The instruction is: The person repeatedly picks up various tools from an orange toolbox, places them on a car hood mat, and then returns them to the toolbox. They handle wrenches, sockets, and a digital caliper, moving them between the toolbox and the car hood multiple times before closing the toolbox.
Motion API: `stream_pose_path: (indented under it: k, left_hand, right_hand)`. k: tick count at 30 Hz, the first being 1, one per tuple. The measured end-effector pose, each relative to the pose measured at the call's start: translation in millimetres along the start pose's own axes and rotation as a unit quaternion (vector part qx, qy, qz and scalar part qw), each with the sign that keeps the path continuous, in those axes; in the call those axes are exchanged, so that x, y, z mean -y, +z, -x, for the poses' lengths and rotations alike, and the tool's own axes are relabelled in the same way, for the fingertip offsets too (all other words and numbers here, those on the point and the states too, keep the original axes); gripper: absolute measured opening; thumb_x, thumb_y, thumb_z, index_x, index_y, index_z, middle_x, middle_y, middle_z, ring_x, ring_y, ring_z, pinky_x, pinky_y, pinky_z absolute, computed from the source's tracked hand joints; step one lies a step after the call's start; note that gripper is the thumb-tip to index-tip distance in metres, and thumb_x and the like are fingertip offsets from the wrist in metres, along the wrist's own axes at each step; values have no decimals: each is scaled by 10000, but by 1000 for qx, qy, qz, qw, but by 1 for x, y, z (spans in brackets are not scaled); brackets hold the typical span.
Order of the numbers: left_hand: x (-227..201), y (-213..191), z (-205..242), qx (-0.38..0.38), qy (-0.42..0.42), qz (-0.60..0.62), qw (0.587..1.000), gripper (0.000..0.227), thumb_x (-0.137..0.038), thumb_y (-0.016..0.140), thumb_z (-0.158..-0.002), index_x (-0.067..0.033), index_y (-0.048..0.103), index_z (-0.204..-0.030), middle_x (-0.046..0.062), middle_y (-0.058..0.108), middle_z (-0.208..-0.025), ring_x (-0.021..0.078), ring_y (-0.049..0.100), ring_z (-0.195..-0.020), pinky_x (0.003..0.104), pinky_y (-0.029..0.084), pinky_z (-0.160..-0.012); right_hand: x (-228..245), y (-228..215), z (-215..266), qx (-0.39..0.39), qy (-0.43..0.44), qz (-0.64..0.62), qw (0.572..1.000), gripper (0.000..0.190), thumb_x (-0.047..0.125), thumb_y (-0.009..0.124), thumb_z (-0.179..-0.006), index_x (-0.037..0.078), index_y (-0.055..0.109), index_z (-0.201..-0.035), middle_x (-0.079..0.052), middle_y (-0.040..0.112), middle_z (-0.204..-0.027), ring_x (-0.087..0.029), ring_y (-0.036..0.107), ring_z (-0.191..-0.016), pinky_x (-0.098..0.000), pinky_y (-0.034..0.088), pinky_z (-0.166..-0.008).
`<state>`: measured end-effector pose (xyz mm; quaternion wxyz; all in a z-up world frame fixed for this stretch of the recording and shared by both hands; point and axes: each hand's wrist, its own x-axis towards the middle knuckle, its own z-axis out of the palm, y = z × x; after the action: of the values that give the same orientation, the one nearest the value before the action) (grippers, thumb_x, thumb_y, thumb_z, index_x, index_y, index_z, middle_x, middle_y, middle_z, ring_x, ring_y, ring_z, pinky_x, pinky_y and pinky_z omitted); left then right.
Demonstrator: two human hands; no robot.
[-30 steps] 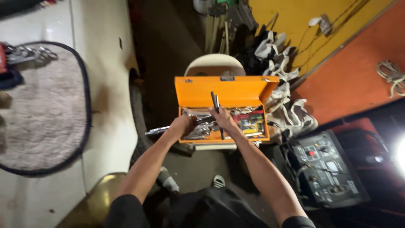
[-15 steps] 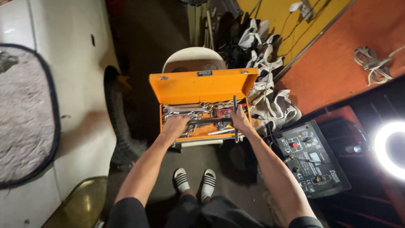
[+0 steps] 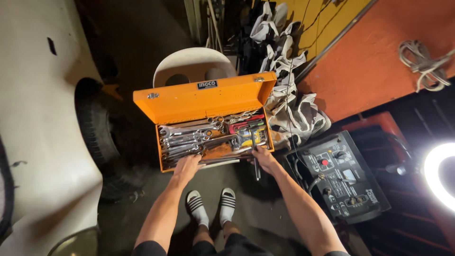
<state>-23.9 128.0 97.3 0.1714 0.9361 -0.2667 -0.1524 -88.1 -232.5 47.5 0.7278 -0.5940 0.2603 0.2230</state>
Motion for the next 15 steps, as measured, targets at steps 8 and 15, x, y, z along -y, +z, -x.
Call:
stream_pose_path:
  k: [8, 15]
  left_hand:
    - [22, 22, -71, 8, 18, -4, 1000, 404, -310, 686, -936, -44, 558, -1213, 234, 653, -1150, 423, 664, -1047, 503, 556, -836]
    - [22, 67, -112, -37, -8, -45, 998, 360, -317, 665, -943, -81, 579, -1200, 162, 643, -1143, 362, 614, -1129, 487, 528, -880]
  right_hand:
    - [18, -42, -78, -107, -80, 71, 989, 236, 118, 629, -1006, 6, 686, -1206, -69, 681, -934, -141, 586, -742, -309, 506, -634]
    - [15, -73, -128, -157, -133, 181, 962, 616, 81, 690, -868, 33, 503, -1453, -114, 719, -974, -208, 662, -810, -371, 559, -727]
